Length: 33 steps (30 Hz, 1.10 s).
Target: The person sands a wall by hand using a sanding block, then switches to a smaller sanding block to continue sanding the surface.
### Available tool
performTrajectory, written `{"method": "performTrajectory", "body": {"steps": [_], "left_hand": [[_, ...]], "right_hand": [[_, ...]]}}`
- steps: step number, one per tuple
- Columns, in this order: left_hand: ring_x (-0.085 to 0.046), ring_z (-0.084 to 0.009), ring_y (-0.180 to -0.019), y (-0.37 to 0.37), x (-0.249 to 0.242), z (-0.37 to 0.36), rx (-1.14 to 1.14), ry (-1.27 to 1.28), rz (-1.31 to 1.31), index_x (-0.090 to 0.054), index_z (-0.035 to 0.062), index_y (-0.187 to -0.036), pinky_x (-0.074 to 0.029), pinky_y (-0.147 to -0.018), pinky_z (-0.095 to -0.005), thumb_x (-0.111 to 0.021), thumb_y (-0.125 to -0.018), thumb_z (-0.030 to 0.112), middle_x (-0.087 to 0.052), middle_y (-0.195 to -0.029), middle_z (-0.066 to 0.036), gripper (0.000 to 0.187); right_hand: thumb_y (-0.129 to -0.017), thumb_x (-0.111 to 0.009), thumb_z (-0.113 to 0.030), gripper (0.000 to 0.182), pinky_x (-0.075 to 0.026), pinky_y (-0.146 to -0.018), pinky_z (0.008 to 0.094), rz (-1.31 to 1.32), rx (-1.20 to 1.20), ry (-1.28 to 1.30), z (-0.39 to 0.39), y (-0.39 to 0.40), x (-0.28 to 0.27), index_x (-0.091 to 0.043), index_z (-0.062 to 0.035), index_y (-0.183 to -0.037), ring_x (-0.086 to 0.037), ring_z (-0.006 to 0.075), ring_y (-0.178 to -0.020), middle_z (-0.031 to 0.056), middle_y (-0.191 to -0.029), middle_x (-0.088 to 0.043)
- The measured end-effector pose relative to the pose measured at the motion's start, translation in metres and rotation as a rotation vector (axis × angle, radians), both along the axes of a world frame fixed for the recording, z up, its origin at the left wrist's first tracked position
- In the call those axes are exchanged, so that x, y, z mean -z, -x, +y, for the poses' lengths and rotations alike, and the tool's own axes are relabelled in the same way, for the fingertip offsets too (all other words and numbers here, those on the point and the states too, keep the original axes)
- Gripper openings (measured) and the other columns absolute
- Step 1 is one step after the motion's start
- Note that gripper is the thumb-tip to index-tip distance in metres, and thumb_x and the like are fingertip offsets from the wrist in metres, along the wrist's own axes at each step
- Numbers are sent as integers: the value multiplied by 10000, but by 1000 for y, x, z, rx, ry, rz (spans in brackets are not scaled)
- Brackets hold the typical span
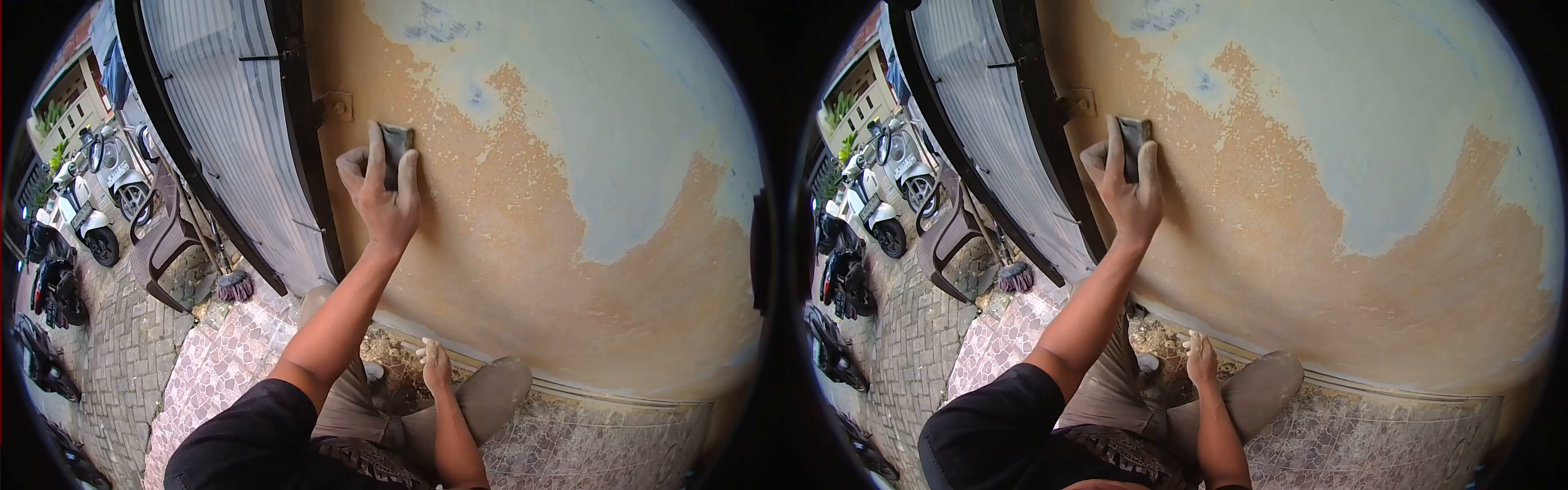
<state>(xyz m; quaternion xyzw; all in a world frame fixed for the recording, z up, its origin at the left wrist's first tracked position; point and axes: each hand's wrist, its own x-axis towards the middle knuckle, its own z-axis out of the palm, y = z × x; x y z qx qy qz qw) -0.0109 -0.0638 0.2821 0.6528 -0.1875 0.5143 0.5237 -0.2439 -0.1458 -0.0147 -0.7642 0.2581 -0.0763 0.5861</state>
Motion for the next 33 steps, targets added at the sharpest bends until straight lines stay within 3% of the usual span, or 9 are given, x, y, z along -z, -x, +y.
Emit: {"method": "performTrajectory", "body": {"steps": [4,5,7,13,20,21,23,29,33], "left_hand": [[-500,-268,-931,12,119,5,19,-146,53,-606,21,-1330,-434,-817,-373,-800,-804,155,-544,-1002,-124,576],[-501,-265,-943,16,123,9,81,-123,85,-619,19,-1313,-433,-832,-371,-805,-797,151,-548,-999,-115,564],[-491,-258,-967,22,94,12,81,-167,126,-574,-29,-1339,-423,-880,-344,-775,-817,75,-477,-1043,-135,569],[-469,-240,-946,-7,-8,0,65,72,-46,-537,-21,-1376,-401,-866,-329,-739,-870,100,-498,-1022,-127,557],[-502,-272,-910,40,130,9,76,-199,121,-621,54,-1315,-429,-812,-378,-815,-776,111,-537,-994,-127,576],[-514,-277,-886,41,129,10,74,-182,154,-640,78,-1297,-431,-799,-394,-816,-769,127,-553,-979,-125,559],[-522,-281,-906,38,108,8,134,-106,159,-649,40,-1270,-434,-823,-391,-811,-759,93,-558,-965,-131,539],[-489,-212,-937,11,-15,-4,129,19,-66,-561,-20,-1355,-417,-846,-297,-749,-848,55,-503,-990,-98,546],[-480,-214,-908,19,22,-7,77,-55,-1,-566,-12,-1354,-414,-810,-317,-770,-830,64,-514,-993,-101,568]], "right_hand": [[-1060,-379,-431,512,-478,-714,316,45,17,10,-2,-1,0,-612,-9,-1230,-564,148,-729,69,-911,-678],[-1060,-379,-431,512,-478,-714,316,27,27,18,-3,0,2,-612,-9,-1230,-564,148,-729,69,-911,-678],[-1061,-377,-423,501,-476,-715,316,-10,-13,-18,3,-3,0,-615,-15,-1228,-564,145,-740,66,-909,-679],[-1063,-378,-401,485,-479,-716,313,4,-34,28,2,-1,5,-610,-8,-1229,-561,147,-736,72,-914,-683],[-1058,-396,-387,467,-486,-710,318,-3,-5,57,1,1,-1,-618,-6,-1211,-572,161,-708,85,-900,-694],[-1058,-396,-387,467,-486,-710,318,-26,4,64,0,-2,-1,-618,-6,-1211,-572,161,-708,85,-900,-694],[-1033,-373,-493,517,-500,-850,406,68,-43,68,3,1,7,-623,-79,-1215,-679,306,-937,115,-1006,-729],[-1025,-388,-483,503,-494,-874,420,103,-16,50,-2,-1,15,-627,-65,-1172,-673,337,-982,130,-1006,-731],[-1027,-385,-479,500,-487,-879,433,78,0,31,0,1,5,-627,-62,-1157,-663,366,-989,151,-1006,-724]]}}
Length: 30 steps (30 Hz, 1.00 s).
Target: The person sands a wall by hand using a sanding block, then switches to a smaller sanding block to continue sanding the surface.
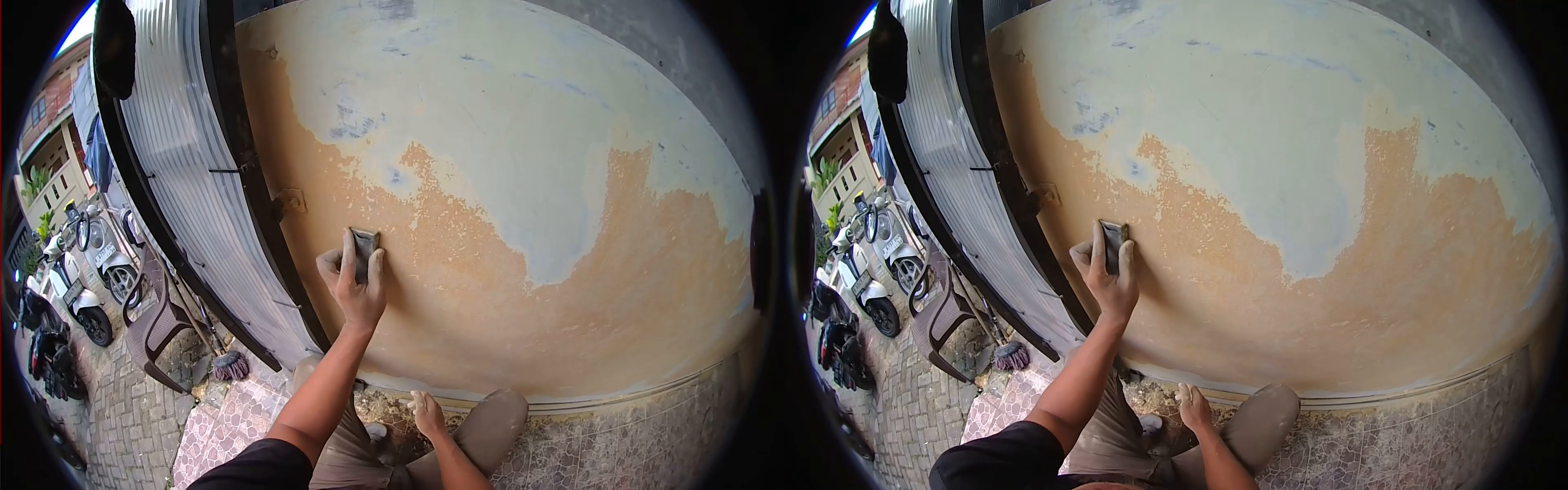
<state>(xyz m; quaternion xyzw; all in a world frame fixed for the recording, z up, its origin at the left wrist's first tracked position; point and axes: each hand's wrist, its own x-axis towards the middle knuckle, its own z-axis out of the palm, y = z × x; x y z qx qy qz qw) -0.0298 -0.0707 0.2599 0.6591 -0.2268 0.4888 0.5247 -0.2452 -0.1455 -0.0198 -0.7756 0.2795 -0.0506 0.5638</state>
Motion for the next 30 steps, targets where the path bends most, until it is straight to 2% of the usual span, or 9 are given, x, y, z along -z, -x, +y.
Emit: {"method": "performTrajectory", "body": {"steps": [2,5,13,16,18,20,24,27,30], "left_hand": [[-489,-224,-922,0,62,5,-3,-123,-42,-581,-5,-1343,-423,-818,-325,-794,-806,69,-522,-993,-101,582],[-496,-218,-940,10,91,15,132,-51,135,-591,2,-1336,-430,-830,-327,-809,-791,69,-529,-992,-92,591],[-490,-213,-951,-10,-71,5,157,139,-42,-587,4,-1340,-408,-875,-303,-793,-805,56,-523,-991,-84,576],[-492,-247,-950,-6,-26,1,-6,-6,-90,-585,2,-1338,-414,-869,-321,-793,-807,69,-534,-1002,-100,574],[-503,-277,-949,-5,42,8,-54,-196,-157,-595,38,-1335,-421,-849,-373,-815,-774,97,-582,-1033,-120,606],[-526,-282,-921,12,93,20,-6,-308,-38,-611,79,-1325,-439,-809,-385,-824,-755,103,-581,-1004,-116,608],[-549,-287,-865,30,114,37,153,-346,144,-639,116,-1297,-467,-760,-395,-823,-759,121,-580,-974,-114,568],[-542,-223,-865,15,47,29,120,-64,141,-626,9,-1281,-442,-760,-319,-796,-799,87,-558,-931,-100,517],[-508,-220,-886,-10,-14,25,179,176,67,-546,-12,-1364,-437,-836,-322,-761,-850,67,-533,-1036,-104,563]], "right_hand": [[-1027,-385,-482,503,-485,-882,434,7,-17,21,-1,-3,1,-627,-61,-1161,-660,372,-993,155,-1007,-724],[-1028,-384,-486,510,-484,-882,437,-3,-38,52,2,-1,2,-625,-58,-1167,-657,380,-998,160,-1005,-723],[-1027,-374,-518,543,-477,-896,443,-28,-9,23,-1,0,1,-617,-58,-1182,-648,383,-1022,147,-1010,-728],[-1025,-375,-526,544,-479,-891,453,17,11,46,-5,0,5,-612,-63,-1184,-639,391,-1042,136,-1026,-726],[-1025,-377,-525,540,-478,-892,457,11,6,49,-6,-1,11,-609,-65,-1187,-633,397,-1051,133,-1033,-724],[-1024,-380,-524,536,-478,-892,462,1,-1,51,-6,-2,14,-607,-67,-1189,-627,403,-1060,130,-1040,-723],[-1027,-377,-512,528,-479,-884,464,-28,-26,94,-2,1,17,-610,-65,-1185,-630,409,-1047,152,-1024,-719],[-1032,-374,-499,524,-486,-865,450,-51,-17,97,-1,4,-1,-610,-56,-1184,-651,390,-1005,163,-1005,-720],[-1037,-385,-476,512,-494,-842,423,-68,-23,67,-1,7,-6,-614,-42,-1182,-675,355,-948,169,-982,-721]]}}
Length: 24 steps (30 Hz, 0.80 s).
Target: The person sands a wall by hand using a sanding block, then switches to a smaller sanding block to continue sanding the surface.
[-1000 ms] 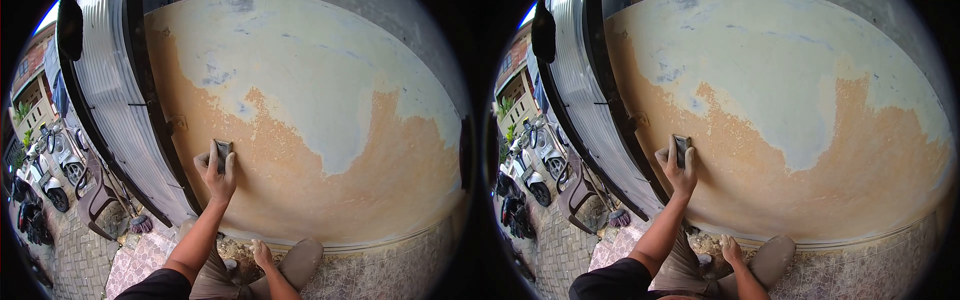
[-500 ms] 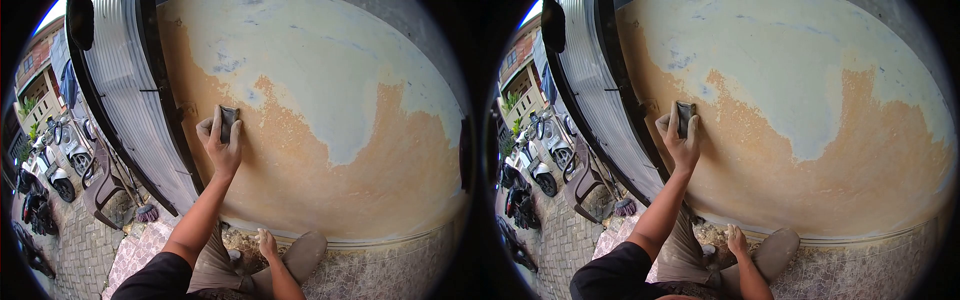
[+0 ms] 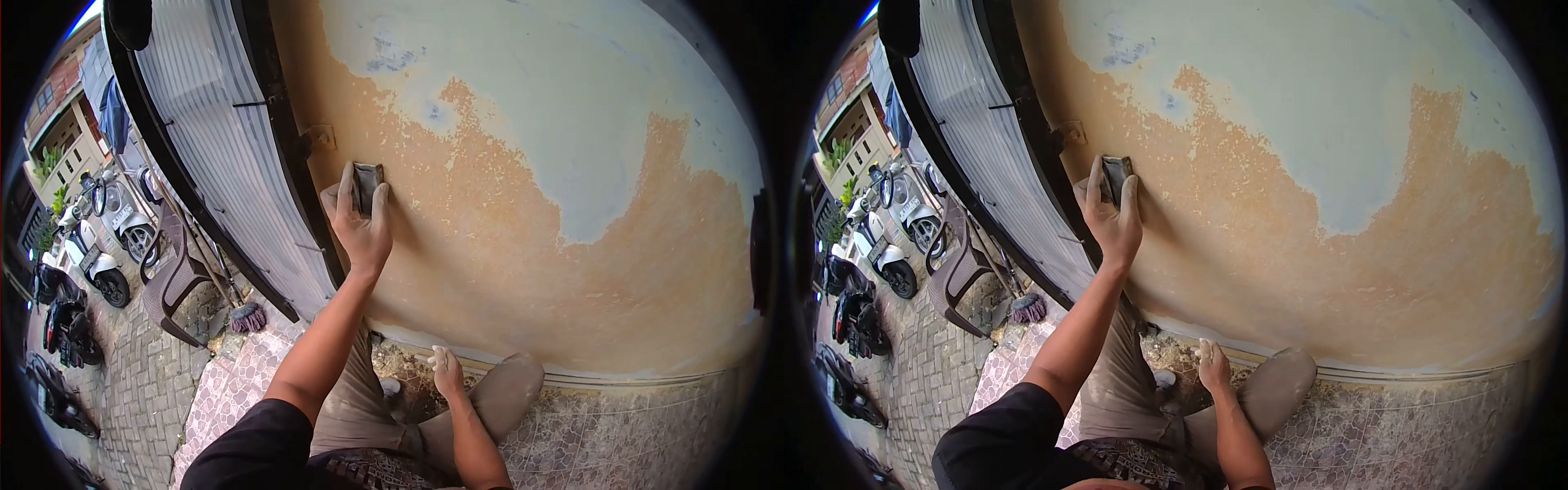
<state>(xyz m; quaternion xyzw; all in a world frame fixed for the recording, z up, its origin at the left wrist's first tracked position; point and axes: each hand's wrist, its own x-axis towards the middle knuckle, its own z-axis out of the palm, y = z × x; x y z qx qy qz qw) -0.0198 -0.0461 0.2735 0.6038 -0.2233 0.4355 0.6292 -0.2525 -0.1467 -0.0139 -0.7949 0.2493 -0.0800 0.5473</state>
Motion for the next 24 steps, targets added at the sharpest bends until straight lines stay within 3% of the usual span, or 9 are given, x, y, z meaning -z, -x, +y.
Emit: {"method": "performTrajectory", "body": {"steps": [2,6,9,11,14,17,20,22,24], "left_hand": [[-502,-229,-931,-3,13,0,-149,-134,-15,-532,-8,-1380,-423,-857,-325,-760,-847,68,-529,-1037,-101,584],[-499,-245,-945,11,113,7,-107,-260,60,-550,-22,-1367,-417,-878,-324,-773,-821,55,-523,-995,-115,595],[-500,-227,-942,11,102,7,-77,-260,155,-544,-33,-1368,-419,-885,-306,-771,-826,47,-510,-1001,-105,593],[-497,-207,-941,6,60,2,-74,-64,148,-535,-35,-1376,-416,-888,-289,-762,-840,43,-501,-1023,-98,587],[-493,-215,-930,-14,21,-2,-201,-44,-10,-533,-35,-1380,-420,-876,-303,-751,-849,44,-498,-1032,-109,580],[-499,-246,-918,-7,66,0,-288,-249,-53,-536,-34,-1377,-426,-863,-338,-769,-825,53,-523,-1024,-132,605],[-513,-261,-917,5,129,15,-209,-444,-77,-569,-13,-1353,-432,-849,-360,-785,-802,58,-562,-1013,-144,596],[-513,-258,-919,6,113,15,-163,-415,-26,-571,-12,-1351,-433,-849,-357,-783,-805,59,-560,-1013,-143,590],[-511,-250,-929,15,80,13,-110,-304,81,-569,-11,-1354,-433,-853,-351,-777,-813,59,-555,-1017,-143,584]], "right_hand": [[-1050,-414,-418,483,-492,-707,341,-78,35,20,-3,-5,11,-625,-11,-1202,-607,190,-719,104,-899,-705],[-1052,-404,-428,493,-493,-707,338,-78,49,23,-3,-6,12,-623,-16,-1208,-605,185,-714,103,-898,-704],[-1051,-402,-435,496,-496,-708,341,-49,29,31,-3,-8,18,-622,-21,-1214,-610,189,-713,102,-904,-707],[-1050,-402,-437,499,-497,-708,340,-13,15,60,0,-5,21,-622,-22,-1216,-614,191,-716,103,-907,-708],[-1049,-404,-437,497,-498,-710,341,-10,0,59,2,-6,11,-622,-23,-1218,-618,195,-725,105,-914,-709],[-1049,-412,-431,491,-499,-714,345,-30,5,31,0,-8,12,-622,-21,-1218,-621,197,-733,110,-921,-709],[-1048,-420,-422,482,-499,-719,348,-29,14,29,-1,-10,22,-620,-17,-1217,-622,198,-739,112,-928,-708],[-1047,-424,-415,476,-499,-721,349,-27,18,32,-3,-16,15,-619,-15,-1215,-622,198,-741,112,-931,-707],[-1033,-370,-493,500,-482,-869,453,103,-20,9,4,-9,1,-619,-78,-1159,-649,381,-1002,151,-1020,-716]]}}
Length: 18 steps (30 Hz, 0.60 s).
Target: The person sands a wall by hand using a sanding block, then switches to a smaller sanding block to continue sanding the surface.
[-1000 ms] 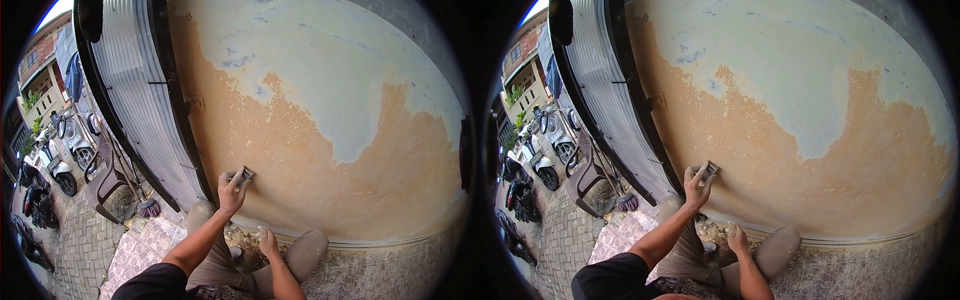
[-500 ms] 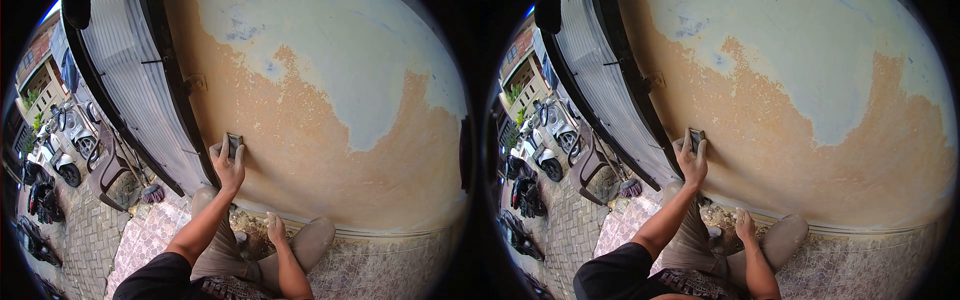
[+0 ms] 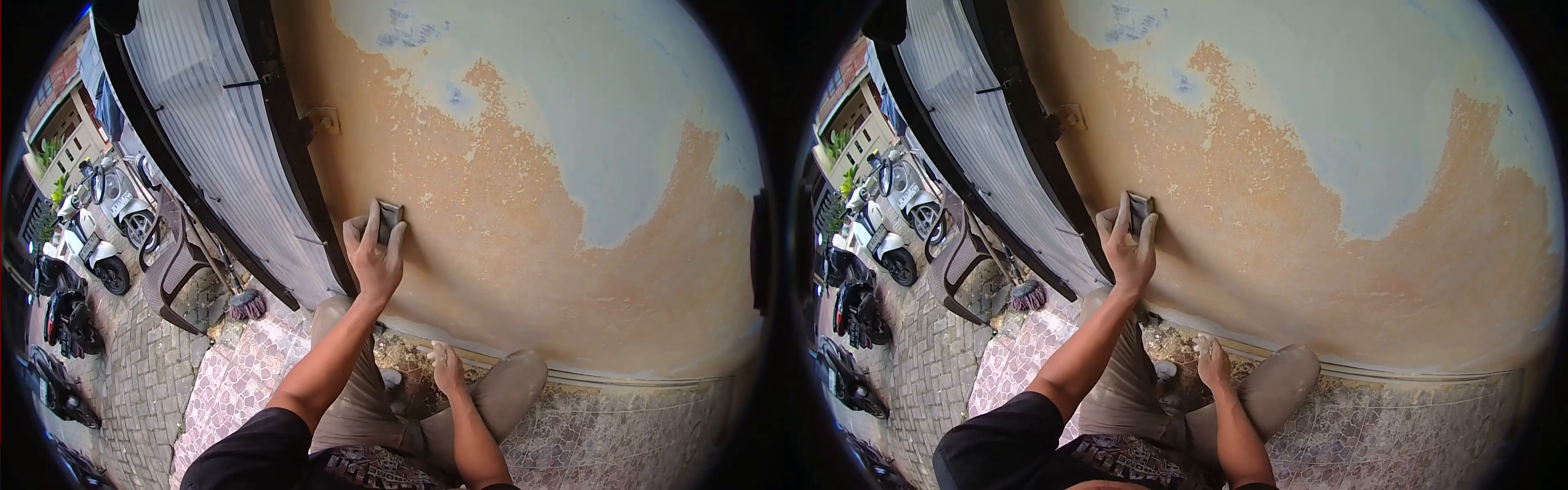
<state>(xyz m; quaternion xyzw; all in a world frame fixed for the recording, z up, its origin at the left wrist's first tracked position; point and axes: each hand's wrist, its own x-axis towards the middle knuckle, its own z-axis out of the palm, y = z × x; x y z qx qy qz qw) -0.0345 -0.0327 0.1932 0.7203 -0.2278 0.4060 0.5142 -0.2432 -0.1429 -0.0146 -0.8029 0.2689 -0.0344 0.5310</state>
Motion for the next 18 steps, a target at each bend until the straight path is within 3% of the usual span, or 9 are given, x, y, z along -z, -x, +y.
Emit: {"method": "performTrajectory", "body": {"steps": [2,4,7,9,11,12,14,18], "left_hand": [[-508,-245,-936,-11,-45,-9,1,94,51,-565,-11,-1358,-432,-856,-349,-773,-817,59,-553,-1020,-144,584],[-495,-251,-950,-22,-67,-18,-54,204,-154,-550,-15,-1370,-429,-861,-358,-765,-828,62,-547,-1024,-144,588],[-494,-270,-969,-19,-20,-21,-133,42,-210,-541,-16,-1375,-423,-869,-363,-767,-827,59,-551,-1040,-150,598],[-508,-283,-969,-16,42,-14,-76,-89,-186,-584,78,-1360,-428,-843,-392,-806,-776,74,-574,-1070,-125,625],[-518,-273,-953,-3,52,-4,-42,-146,-147,-606,76,-1337,-435,-826,-387,-812,-766,68,-575,-1064,-132,607],[-519,-268,-944,0,40,-3,-40,-166,-137,-611,64,-1329,-435,-823,-381,-810,-769,65,-573,-1063,-136,594],[-516,-262,-929,-4,-3,-12,-16,-60,-125,-610,47,-1326,-432,-820,-370,-805,-773,60,-562,-1046,-134,586],[-463,-236,-894,-20,-107,-30,38,201,-219,-584,1,-1338,-405,-802,-336,-779,-810,66,-518,-962,-113,567]], "right_hand": [[-1030,-360,-509,522,-472,-891,468,5,6,57,1,3,15,-617,-71,-1153,-634,398,-1029,163,-1035,-710],[-1028,-362,-519,541,-471,-893,468,-12,-3,7,-1,2,5,-614,-67,-1186,-629,409,-1036,177,-1042,-705],[-1026,-375,-521,536,-475,-886,470,-24,36,-7,-4,5,0,-613,-74,-1205,-639,400,-1034,170,-1041,-710],[-1026,-379,-522,535,-475,-885,470,-71,58,-30,-6,2,0,-613,-76,-1206,-641,396,-1034,168,-1041,-711],[-1039,-381,-472,519,-502,-773,383,-43,34,54,-7,2,7,-602,-49,-1242,-658,261,-816,128,-981,-706],[-1039,-381,-472,519,-502,-773,383,-57,42,61,-10,-3,7,-602,-49,-1242,-658,261,-816,128,-981,-706],[-1026,-390,-503,512,-492,-879,452,-20,12,21,-1,3,-1,-622,-82,-1204,-652,389,-1025,166,-1041,-716],[-1035,-383,-470,482,-498,-865,446,-17,-7,43,3,2,-13,-632,-82,-1174,-654,395,-1011,168,-1030,-716]]}}
